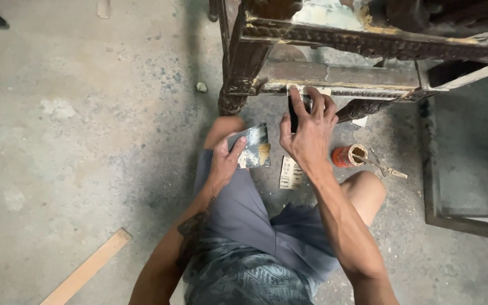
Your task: Applying wood filler to a wooden chair frame using a putty knife and sanding the surface.
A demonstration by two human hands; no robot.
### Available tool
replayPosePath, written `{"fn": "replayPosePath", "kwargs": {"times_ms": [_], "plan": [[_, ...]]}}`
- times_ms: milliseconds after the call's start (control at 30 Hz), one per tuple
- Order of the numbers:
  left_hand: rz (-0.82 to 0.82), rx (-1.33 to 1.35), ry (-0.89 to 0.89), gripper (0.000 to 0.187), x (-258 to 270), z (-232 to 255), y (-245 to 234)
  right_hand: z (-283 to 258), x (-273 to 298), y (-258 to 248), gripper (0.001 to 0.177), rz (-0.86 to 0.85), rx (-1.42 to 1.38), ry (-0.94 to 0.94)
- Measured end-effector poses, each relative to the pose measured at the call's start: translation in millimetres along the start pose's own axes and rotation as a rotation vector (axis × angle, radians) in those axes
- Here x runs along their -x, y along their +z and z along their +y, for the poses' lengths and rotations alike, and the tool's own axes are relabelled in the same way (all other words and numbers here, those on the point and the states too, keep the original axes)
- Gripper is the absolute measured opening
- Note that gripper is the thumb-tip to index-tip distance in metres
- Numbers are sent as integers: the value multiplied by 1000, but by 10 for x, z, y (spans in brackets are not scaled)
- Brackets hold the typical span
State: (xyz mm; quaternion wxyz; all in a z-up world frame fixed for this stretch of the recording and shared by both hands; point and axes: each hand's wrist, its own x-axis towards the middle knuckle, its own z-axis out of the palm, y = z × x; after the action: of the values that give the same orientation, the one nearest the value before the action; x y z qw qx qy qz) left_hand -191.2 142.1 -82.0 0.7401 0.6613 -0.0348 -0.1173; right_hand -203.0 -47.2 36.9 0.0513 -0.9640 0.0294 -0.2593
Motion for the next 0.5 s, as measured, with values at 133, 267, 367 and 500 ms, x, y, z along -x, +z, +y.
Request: {"fn": "replayPosePath", "kwargs": {"times_ms": [133,267,367,500], "plan": [[-12,40,5,23,-20,30,21,-58,-103,-151,51,-68,-27,20],[-31,49,25,23,-41,-65,28,-106,-214,-238,49,-198,47,10],[-39,68,32,23,-52,-115,23,-116,-242,-254,40,-235,69,3],[-31,55,37,24,-56,-291,32,-110,-4,-279,46,-287,33,25]]}}
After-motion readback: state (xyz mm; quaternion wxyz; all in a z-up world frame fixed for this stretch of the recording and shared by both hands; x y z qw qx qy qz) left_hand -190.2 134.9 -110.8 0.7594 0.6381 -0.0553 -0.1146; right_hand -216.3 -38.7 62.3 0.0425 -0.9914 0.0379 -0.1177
